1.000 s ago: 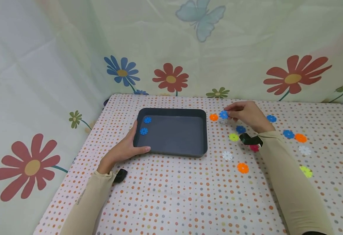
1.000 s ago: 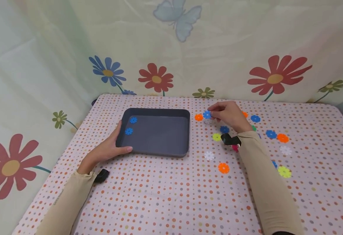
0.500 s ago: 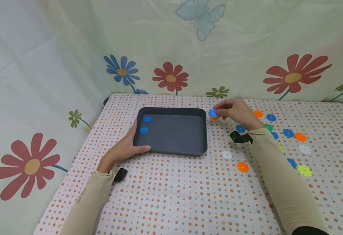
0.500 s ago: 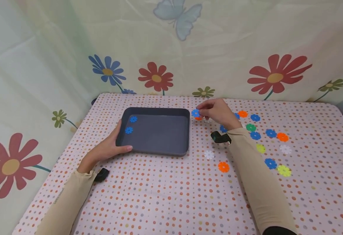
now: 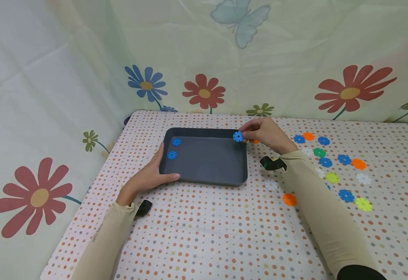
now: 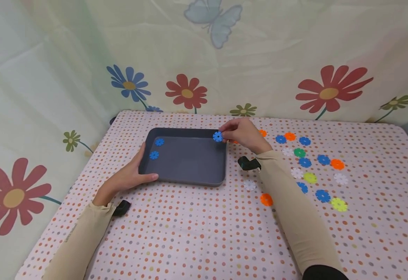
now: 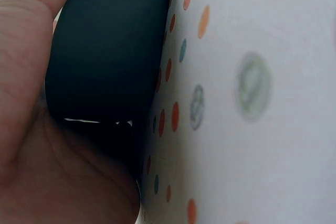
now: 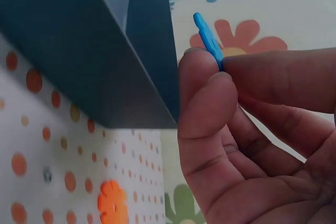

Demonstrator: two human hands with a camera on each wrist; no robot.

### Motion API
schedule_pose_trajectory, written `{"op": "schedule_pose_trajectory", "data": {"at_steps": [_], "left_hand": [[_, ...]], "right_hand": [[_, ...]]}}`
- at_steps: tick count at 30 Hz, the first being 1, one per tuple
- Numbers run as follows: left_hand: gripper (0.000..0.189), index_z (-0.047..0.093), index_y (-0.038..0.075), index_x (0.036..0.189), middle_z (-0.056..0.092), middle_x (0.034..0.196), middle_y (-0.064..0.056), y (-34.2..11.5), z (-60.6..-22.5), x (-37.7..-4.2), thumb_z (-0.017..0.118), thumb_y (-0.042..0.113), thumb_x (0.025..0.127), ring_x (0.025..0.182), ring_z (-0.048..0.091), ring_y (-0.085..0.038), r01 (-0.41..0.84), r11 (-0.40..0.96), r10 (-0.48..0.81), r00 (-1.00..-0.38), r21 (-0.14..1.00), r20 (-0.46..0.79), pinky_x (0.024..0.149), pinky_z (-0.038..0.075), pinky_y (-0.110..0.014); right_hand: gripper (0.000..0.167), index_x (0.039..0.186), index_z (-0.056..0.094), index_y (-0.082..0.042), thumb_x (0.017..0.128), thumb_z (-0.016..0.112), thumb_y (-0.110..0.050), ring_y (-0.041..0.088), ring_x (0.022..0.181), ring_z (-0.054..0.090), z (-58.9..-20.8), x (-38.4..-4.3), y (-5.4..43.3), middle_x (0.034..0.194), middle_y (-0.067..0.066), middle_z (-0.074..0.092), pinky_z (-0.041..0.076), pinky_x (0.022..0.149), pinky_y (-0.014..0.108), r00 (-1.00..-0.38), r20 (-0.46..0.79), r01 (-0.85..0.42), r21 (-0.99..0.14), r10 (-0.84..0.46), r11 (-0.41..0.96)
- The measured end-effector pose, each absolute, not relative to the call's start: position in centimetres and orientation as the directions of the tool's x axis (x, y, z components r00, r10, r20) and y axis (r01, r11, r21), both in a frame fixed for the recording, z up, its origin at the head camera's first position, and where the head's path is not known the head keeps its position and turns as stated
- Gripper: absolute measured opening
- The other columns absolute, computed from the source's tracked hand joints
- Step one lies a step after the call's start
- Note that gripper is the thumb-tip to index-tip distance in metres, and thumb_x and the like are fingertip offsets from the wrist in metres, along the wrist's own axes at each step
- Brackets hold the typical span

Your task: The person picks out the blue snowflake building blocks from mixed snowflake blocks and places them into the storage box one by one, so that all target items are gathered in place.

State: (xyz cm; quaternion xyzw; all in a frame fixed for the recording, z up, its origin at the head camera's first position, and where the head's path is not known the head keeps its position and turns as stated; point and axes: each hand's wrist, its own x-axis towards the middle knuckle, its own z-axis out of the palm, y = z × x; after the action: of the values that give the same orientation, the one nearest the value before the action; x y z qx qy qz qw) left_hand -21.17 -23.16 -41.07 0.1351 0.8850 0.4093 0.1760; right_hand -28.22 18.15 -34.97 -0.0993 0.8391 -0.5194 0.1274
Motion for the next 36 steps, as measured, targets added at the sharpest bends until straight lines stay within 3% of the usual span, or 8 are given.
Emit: {"op": "schedule_pose_trajectory", "data": {"at_steps": [6,11,25,36], "left_hand": [[0.133,-0.02,0.024,0.17,-0.016,0.177,-0.003,-23.2,-41.1,-21.2,0.078,0.064,0.09,0.163,-0.005,-0.031,0.093,0.635,0.38,-0.902,0.767,-0.205,0.125,0.015,-0.065],[0.133,-0.02,0.023,0.17,-0.017,0.177,-0.004,-23.2,-41.0,-21.2,0.078,0.064,0.09,0.163,-0.005,-0.032,0.092,0.633,0.377,-0.904,0.768,-0.203,0.125,0.015,-0.066],[0.133,-0.02,0.024,0.17,-0.017,0.177,-0.003,-23.1,-41.1,-21.3,0.079,0.064,0.09,0.163,-0.005,-0.031,0.089,0.636,0.377,-0.903,0.767,-0.208,0.125,0.015,-0.065],[0.135,-0.02,0.022,0.17,-0.016,0.177,-0.004,-23.0,-40.9,-21.3,0.079,0.065,0.089,0.163,-0.006,-0.032,0.082,0.636,0.375,-0.902,0.767,-0.214,0.125,0.014,-0.065]], "right_hand": [[0.024,0.124,0.074,0.005,0.104,0.071,-0.008,0.037,0.095,0.07,-35.0,-28.5,16.8,0.106,0.018,0.075,0.059,0.084,0.04,-0.938,-0.102,-0.051,-0.904,-0.33,0.425],[0.022,0.121,0.074,0.006,0.103,0.071,-0.006,0.043,0.095,0.069,-34.9,-28.8,15.3,0.102,0.018,0.075,0.058,0.078,0.036,-0.924,-0.076,-0.09,-0.909,-0.374,0.407],[0.017,0.114,0.076,0.005,0.101,0.071,-0.003,0.048,0.095,0.068,-35.6,-28.8,11.7,0.096,0.02,0.075,0.059,0.081,0.048,-0.896,-0.063,-0.116,-0.922,-0.439,0.369],[0.015,0.112,0.076,0.007,0.1,0.071,0.0,0.044,0.09,0.069,-36.0,-28.7,9.2,0.094,0.017,0.074,0.058,0.073,0.036,-0.87,-0.059,-0.127,-0.933,-0.489,0.338]]}}
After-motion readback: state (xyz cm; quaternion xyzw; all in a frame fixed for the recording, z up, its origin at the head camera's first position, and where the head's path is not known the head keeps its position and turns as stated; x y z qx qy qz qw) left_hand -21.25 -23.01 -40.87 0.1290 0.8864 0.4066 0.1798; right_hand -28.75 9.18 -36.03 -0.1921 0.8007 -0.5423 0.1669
